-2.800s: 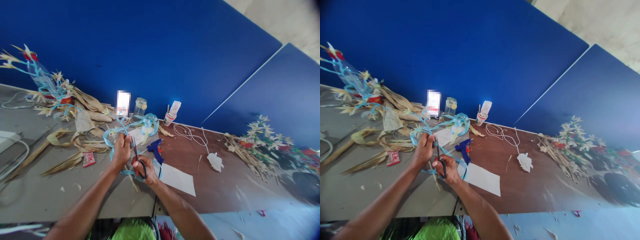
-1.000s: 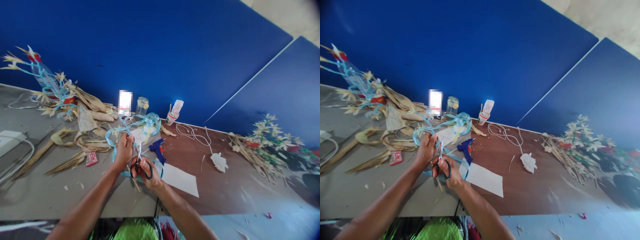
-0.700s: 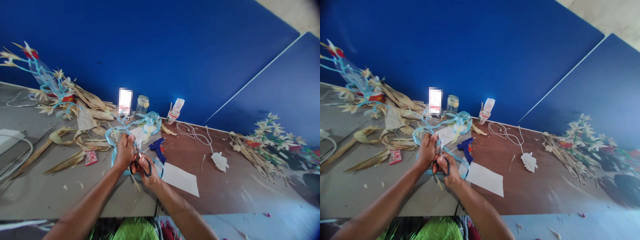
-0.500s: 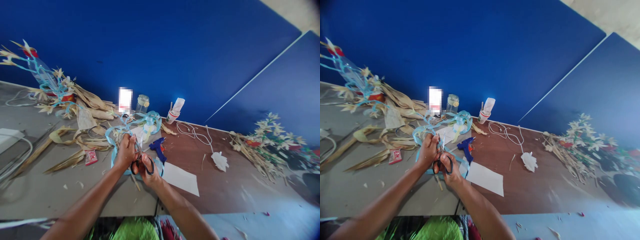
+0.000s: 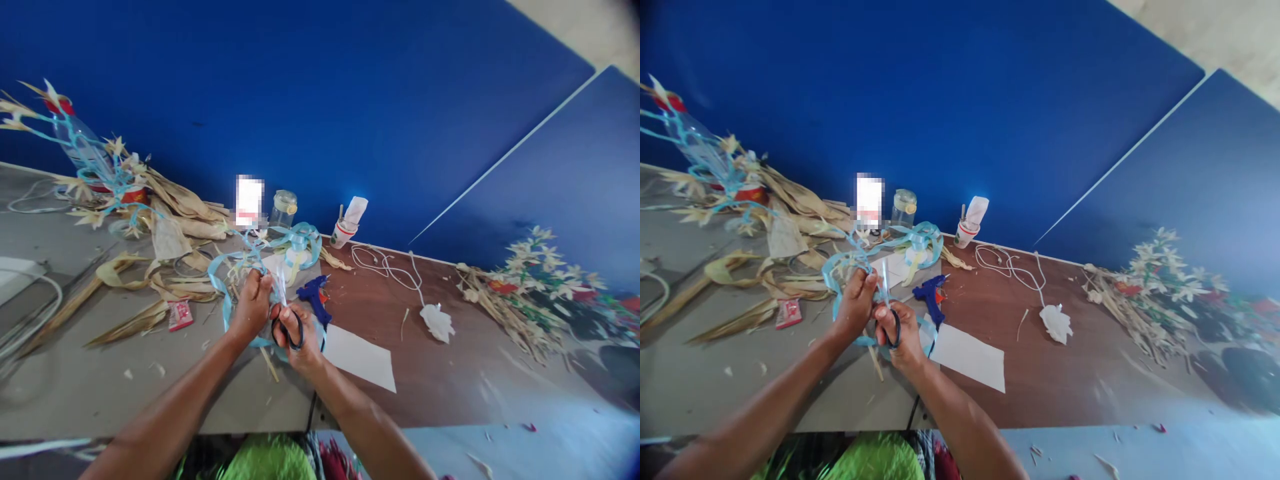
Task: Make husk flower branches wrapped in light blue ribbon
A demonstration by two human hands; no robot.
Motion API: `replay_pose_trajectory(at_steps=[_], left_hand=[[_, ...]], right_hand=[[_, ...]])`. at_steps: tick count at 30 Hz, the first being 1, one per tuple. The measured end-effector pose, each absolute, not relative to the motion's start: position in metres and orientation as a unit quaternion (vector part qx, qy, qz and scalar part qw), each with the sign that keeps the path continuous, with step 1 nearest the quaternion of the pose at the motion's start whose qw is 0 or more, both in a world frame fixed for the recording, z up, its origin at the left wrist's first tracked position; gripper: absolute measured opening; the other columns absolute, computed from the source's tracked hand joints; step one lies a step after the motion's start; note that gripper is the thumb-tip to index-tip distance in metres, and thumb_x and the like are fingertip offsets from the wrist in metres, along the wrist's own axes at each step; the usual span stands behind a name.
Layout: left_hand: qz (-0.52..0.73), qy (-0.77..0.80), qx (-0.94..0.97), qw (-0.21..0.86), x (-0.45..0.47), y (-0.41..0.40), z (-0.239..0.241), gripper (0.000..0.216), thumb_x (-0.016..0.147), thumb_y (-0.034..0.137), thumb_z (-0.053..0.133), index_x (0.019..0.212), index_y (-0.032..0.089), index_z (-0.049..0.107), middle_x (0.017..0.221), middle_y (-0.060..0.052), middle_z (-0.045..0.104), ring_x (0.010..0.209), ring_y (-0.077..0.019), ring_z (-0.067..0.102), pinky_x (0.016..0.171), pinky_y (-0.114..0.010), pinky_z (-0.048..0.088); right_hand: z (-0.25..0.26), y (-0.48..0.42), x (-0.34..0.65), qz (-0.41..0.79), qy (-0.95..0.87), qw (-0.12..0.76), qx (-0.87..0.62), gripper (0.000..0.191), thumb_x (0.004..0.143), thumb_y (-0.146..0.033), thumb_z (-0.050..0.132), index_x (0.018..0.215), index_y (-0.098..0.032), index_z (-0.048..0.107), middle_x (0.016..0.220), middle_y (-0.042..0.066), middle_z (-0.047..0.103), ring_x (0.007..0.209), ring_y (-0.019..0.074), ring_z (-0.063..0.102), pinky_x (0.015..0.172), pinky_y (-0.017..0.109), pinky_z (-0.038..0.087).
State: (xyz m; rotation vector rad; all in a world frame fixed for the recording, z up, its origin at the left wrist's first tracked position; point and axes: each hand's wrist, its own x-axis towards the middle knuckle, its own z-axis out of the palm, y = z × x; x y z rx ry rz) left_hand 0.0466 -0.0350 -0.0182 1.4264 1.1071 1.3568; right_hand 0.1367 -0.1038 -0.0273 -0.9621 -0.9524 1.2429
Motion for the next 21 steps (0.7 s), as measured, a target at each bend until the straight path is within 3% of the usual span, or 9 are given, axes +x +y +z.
replay_pose_trajectory(at_steps=[4,6,9,13,17,21], left_hand=[[0.544,0.394,0.513,0.534,0.041,-0.031,-0.012,0.027,0.084,0.046,0.045,0.074,0.021,0.047,0.060,0.004,0.051,0.043,-0.0074,0.038,0.041,-0.020,0.030],[0.540,0.371,0.516,0.552,0.038,-0.026,-0.010,0.027,0.082,0.046,0.049,0.080,0.020,0.053,0.059,0.004,0.053,0.042,-0.0068,0.038,0.042,-0.020,0.029],[0.530,0.363,0.508,0.573,0.034,-0.017,-0.010,0.030,0.075,0.043,0.061,0.092,0.019,0.061,0.061,0.002,0.056,0.053,-0.0101,0.051,0.052,-0.022,0.038],[0.573,0.318,0.410,0.634,0.029,-0.011,-0.008,0.025,0.066,0.039,0.071,0.074,0.017,0.062,0.072,0.001,0.061,0.063,-0.0112,0.058,0.061,-0.023,0.043],[0.544,0.269,0.365,0.706,0.023,-0.012,-0.001,0.020,0.067,0.034,0.071,0.072,0.017,0.060,0.078,-0.001,0.065,0.067,-0.0130,0.060,0.063,-0.026,0.046],[0.515,0.246,0.370,0.733,0.019,-0.010,-0.001,0.018,0.070,0.034,0.069,0.073,0.018,0.061,0.088,-0.004,0.067,0.071,-0.0143,0.060,0.065,-0.028,0.047]], right_hand=[[-0.026,-0.100,0.149,0.528,-0.412,0.599,-0.438,0.046,0.083,-0.060,0.037,0.084,-0.018,0.056,0.049,-0.002,0.052,0.043,0.0102,0.042,0.045,0.023,0.029],[-0.025,-0.096,0.157,0.497,-0.459,0.558,-0.481,0.044,0.082,-0.058,0.042,0.083,-0.017,0.056,0.052,-0.002,0.054,0.047,0.0106,0.045,0.048,0.023,0.032],[-0.022,-0.087,0.168,0.417,-0.505,0.482,-0.581,0.038,0.075,-0.054,0.054,0.086,-0.017,0.057,0.056,-0.003,0.054,0.052,0.0117,0.049,0.052,0.023,0.036],[-0.016,-0.079,0.177,0.295,-0.540,0.333,-0.715,0.053,0.067,-0.042,0.065,0.113,-0.020,0.051,0.072,0.000,0.060,0.069,0.0171,0.059,0.062,0.026,0.042],[-0.012,-0.077,0.179,0.206,-0.579,0.221,-0.758,0.074,0.066,-0.039,0.066,0.131,-0.018,0.038,0.106,0.012,0.058,0.093,0.0250,0.060,0.076,0.033,0.045],[-0.006,-0.073,0.176,0.111,-0.602,0.159,-0.775,0.069,0.071,-0.040,0.062,0.131,-0.018,0.037,0.117,0.017,0.049,0.098,0.0283,0.059,0.078,0.036,0.045]])
